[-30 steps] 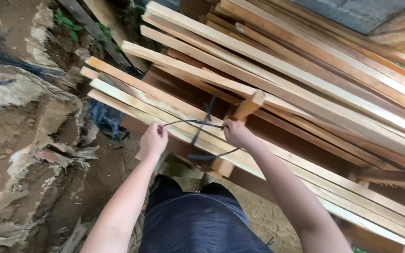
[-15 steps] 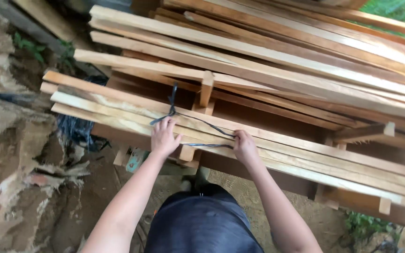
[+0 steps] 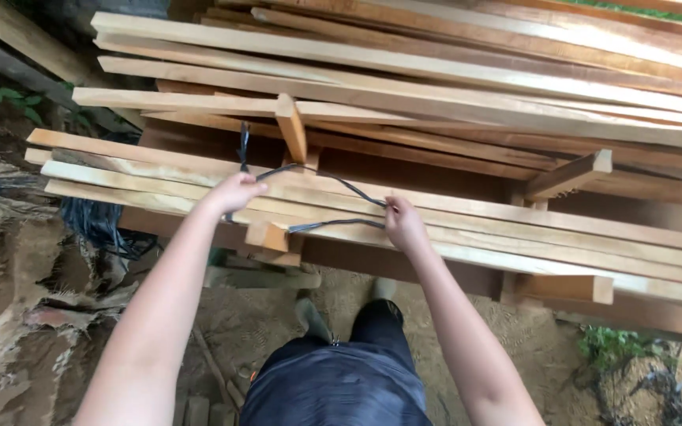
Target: Bundling and organizing thin wooden planks using plastic ties.
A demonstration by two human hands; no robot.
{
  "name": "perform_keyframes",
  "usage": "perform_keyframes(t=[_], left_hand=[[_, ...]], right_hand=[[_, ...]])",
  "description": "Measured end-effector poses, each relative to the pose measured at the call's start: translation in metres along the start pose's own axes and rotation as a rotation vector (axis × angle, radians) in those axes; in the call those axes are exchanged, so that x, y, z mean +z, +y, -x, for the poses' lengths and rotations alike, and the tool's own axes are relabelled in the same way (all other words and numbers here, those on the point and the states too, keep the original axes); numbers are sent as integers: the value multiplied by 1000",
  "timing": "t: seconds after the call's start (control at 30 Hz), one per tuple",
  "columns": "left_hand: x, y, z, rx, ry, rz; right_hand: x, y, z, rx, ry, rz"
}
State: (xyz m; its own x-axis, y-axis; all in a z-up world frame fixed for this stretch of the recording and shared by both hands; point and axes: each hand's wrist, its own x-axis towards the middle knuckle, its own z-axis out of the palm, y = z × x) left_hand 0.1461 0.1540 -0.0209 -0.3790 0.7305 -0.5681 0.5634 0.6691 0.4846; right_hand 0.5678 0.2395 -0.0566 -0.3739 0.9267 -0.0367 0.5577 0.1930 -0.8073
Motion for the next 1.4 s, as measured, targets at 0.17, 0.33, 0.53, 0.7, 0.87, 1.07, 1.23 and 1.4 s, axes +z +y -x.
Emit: perform_keyframes(t=[0.17, 0.33, 0.53, 0.7, 0.87, 1.07, 1.23, 1.4], left_hand=[[-1, 161, 108, 120, -152, -159], [173, 222, 78, 239, -227, -62], [297, 289, 99, 481, -202, -728], [303, 298, 104, 384, -206, -715], [312, 293, 84, 343, -210, -449], [333, 289, 53, 292, 126, -155], [348, 280, 61, 438, 162, -134], [355, 267, 101, 748, 63, -225]], right_hand=[[-80, 47, 27, -49, 56, 13], [-135, 99, 49, -195, 193, 282], [-168, 121, 59, -256, 153, 270], [-171, 118, 58, -249, 146, 245], [-178, 117, 59, -172, 67, 231], [-177, 113, 73, -255, -102, 356], [-172, 98, 56, 78, -103, 43], [-157, 68, 45, 375, 203, -211]])
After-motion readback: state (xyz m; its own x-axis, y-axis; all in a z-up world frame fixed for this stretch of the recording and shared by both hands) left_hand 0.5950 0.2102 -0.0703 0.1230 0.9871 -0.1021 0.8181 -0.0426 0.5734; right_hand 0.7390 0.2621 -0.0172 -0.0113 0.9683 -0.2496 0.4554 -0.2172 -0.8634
